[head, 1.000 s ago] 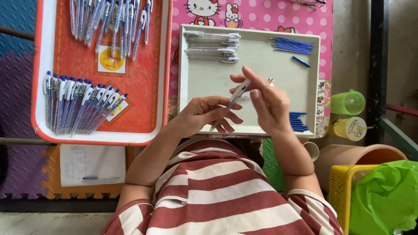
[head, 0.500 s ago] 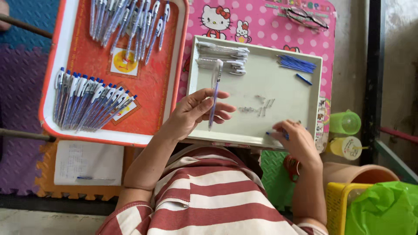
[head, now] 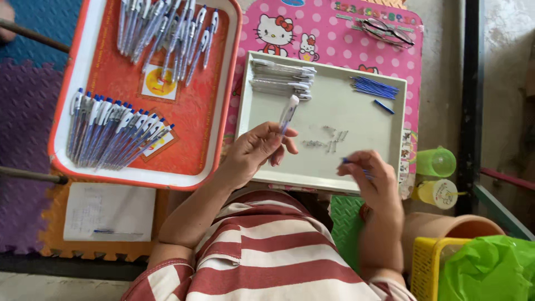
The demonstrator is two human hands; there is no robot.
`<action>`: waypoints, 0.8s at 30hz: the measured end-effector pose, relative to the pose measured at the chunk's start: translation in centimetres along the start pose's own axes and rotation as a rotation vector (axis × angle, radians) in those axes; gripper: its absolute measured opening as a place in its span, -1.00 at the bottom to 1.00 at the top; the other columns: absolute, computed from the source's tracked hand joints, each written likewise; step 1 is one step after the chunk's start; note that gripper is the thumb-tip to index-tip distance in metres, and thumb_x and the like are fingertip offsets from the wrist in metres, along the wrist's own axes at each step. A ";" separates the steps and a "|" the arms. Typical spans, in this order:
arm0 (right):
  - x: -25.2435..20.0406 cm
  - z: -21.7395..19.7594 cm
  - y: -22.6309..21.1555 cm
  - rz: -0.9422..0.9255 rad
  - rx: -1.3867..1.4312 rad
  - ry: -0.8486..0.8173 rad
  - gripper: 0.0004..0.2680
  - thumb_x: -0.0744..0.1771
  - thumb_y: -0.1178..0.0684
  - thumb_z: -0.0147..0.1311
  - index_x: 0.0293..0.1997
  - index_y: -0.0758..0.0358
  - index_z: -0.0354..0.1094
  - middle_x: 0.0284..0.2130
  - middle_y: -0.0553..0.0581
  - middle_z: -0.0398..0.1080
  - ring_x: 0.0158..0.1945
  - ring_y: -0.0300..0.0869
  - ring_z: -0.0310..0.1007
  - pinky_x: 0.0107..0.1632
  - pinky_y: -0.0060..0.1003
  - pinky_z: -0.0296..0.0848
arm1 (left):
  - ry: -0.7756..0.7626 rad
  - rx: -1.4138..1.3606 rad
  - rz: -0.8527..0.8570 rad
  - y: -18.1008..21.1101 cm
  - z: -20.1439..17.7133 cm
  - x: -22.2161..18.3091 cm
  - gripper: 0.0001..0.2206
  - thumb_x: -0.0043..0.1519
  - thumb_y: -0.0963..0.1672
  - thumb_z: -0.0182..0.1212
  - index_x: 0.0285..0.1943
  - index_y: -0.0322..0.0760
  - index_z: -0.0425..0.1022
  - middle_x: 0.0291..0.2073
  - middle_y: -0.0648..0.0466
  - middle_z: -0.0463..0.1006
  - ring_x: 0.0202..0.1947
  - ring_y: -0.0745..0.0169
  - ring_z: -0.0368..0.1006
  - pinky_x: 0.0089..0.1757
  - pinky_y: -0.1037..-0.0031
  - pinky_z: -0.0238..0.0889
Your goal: The person assembles pens by inserting ink cartridges and small metal components into pen barrels by hand.
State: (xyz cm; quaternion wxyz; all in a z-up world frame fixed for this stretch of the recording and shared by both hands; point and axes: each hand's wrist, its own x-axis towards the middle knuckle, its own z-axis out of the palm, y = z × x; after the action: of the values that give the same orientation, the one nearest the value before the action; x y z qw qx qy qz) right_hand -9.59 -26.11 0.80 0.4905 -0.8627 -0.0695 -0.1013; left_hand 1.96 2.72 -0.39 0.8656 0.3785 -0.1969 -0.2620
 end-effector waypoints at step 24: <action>5.7 7.7 -6.4 -0.274 0.295 -0.037 -0.84 0.45 0.26 -0.14 0.02 0.50 0.41 -0.31 0.27 0.48 -0.24 0.04 0.56 -0.11 -0.11 0.52 | 0.168 0.382 0.224 -0.4 0.9 -0.4 -0.80 0.25 -0.18 0.48 0.01 -0.35 0.65 -0.33 0.05 0.58 -0.47 0.56 0.29 -0.38 0.68 0.24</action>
State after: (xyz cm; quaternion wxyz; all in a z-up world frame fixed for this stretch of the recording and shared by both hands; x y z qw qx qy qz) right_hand -4.63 -16.12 3.66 0.5920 -0.7656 -0.2093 -0.1397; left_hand 1.02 2.23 -0.22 0.8153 0.5316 -0.2111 -0.0896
